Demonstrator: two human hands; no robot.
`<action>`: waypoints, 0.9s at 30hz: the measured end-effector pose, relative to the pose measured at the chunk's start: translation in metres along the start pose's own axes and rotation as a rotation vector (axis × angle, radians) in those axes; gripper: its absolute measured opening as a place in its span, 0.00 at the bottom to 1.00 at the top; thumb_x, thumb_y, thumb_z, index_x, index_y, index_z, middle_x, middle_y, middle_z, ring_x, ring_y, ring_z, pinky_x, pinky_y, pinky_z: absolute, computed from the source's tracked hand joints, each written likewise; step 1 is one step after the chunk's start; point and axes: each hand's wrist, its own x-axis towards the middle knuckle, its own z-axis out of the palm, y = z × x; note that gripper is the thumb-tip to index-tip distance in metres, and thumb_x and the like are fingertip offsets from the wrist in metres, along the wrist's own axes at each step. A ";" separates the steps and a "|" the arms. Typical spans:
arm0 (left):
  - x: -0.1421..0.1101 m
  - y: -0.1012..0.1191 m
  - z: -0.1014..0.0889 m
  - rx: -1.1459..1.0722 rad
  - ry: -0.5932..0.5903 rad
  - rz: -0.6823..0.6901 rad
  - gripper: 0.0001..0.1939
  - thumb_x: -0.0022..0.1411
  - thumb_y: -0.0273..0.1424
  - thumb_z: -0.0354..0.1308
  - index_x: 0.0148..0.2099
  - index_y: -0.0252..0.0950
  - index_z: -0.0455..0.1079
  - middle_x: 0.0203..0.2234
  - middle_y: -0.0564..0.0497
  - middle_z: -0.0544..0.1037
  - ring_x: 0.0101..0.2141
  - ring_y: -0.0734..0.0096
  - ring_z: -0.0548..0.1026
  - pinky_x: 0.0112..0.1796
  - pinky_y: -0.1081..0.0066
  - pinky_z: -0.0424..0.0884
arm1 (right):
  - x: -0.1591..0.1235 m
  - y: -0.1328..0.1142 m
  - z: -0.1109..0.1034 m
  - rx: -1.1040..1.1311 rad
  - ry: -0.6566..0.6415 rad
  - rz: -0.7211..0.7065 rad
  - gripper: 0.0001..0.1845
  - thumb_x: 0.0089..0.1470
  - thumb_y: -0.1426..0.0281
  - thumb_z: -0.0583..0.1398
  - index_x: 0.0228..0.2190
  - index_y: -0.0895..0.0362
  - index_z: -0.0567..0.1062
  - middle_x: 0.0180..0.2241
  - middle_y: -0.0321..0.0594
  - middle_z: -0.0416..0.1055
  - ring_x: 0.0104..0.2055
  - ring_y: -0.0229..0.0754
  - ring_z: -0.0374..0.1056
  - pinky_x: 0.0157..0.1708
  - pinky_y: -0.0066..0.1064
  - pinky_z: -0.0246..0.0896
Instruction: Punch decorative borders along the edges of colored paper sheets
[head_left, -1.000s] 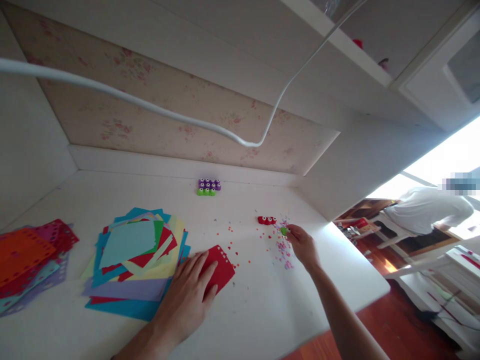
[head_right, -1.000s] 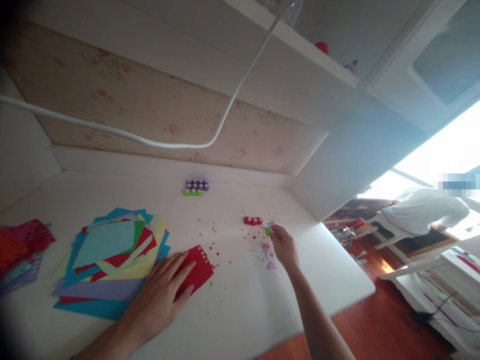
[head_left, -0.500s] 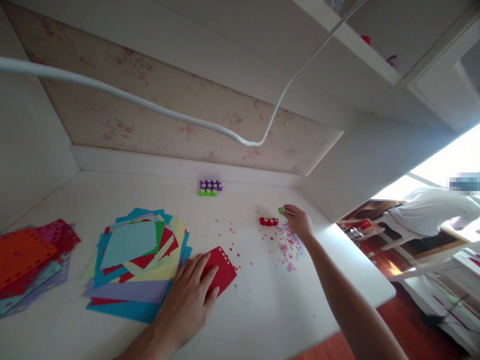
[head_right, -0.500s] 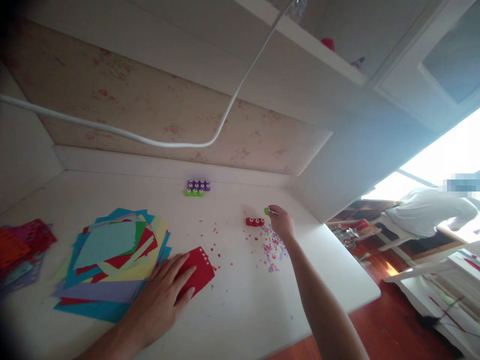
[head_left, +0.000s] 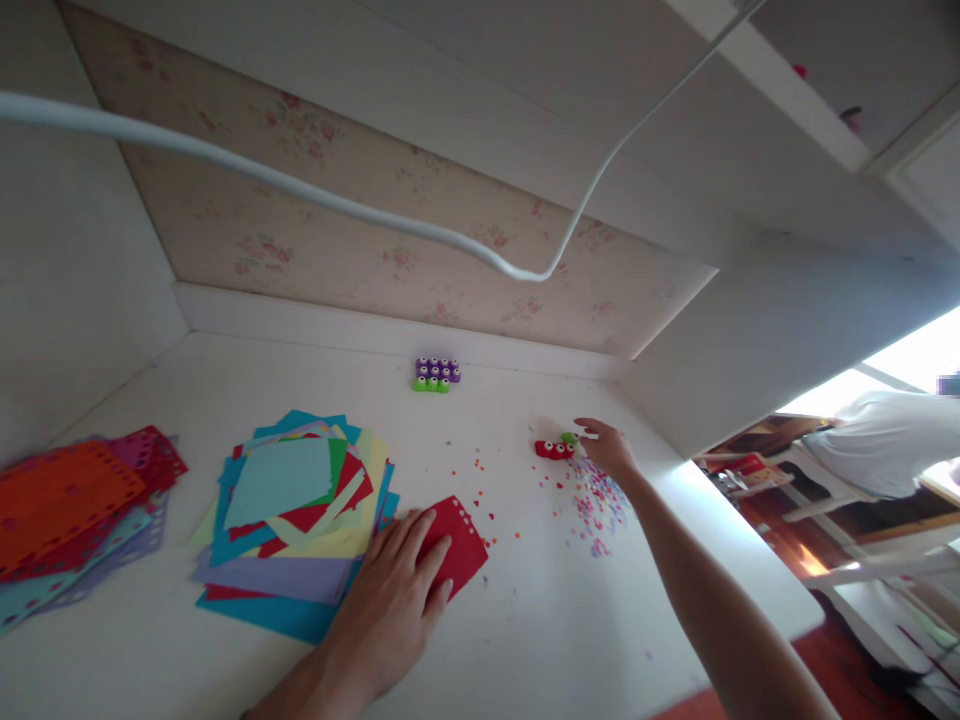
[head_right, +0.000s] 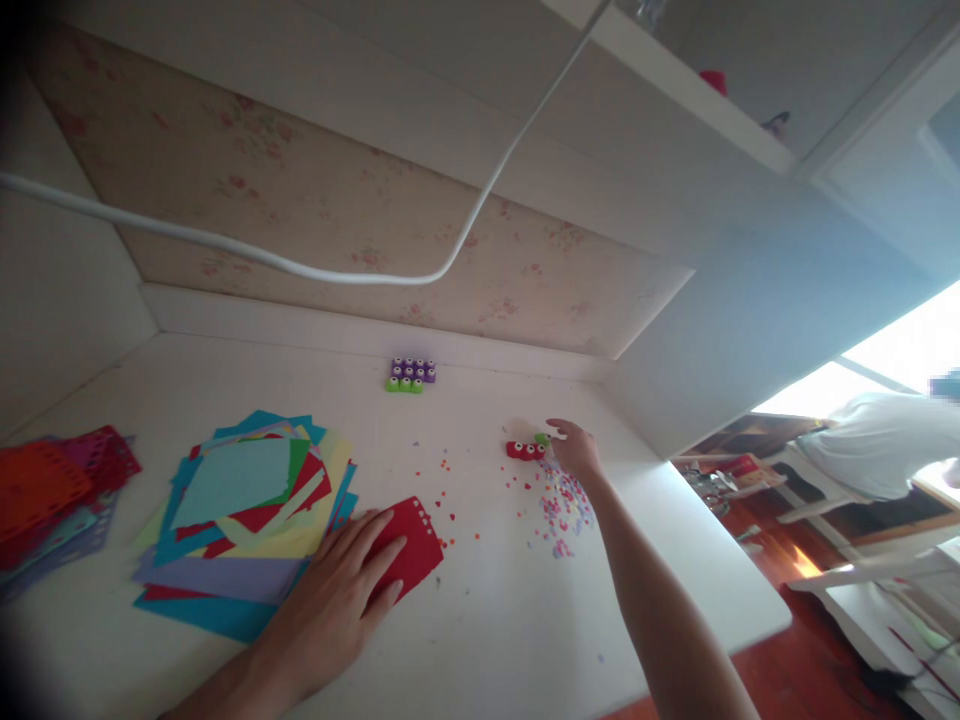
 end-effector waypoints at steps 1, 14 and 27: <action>0.000 0.000 0.000 -0.006 -0.001 -0.001 0.20 0.66 0.37 0.50 0.60 0.44 0.65 0.63 0.46 0.61 0.61 0.51 0.60 0.57 0.49 0.59 | 0.002 -0.006 -0.003 -0.003 0.020 -0.007 0.20 0.49 0.75 0.56 0.43 0.55 0.78 0.38 0.43 0.79 0.41 0.46 0.75 0.42 0.35 0.67; 0.005 0.002 -0.014 -0.097 -0.048 -0.067 0.21 0.61 0.34 0.57 0.57 0.41 0.68 0.60 0.44 0.64 0.59 0.53 0.63 0.58 0.51 0.60 | 0.013 -0.190 0.075 0.096 -0.242 -0.546 0.27 0.55 0.73 0.57 0.56 0.55 0.67 0.58 0.42 0.65 0.56 0.42 0.65 0.57 0.32 0.57; 0.003 0.001 -0.014 -0.028 -0.057 -0.112 0.27 0.59 0.34 0.60 0.61 0.40 0.65 0.61 0.41 0.63 0.61 0.50 0.60 0.59 0.48 0.57 | 0.030 -0.221 0.101 0.099 -0.288 -0.489 0.14 0.58 0.74 0.56 0.45 0.56 0.76 0.50 0.47 0.69 0.51 0.47 0.67 0.53 0.35 0.57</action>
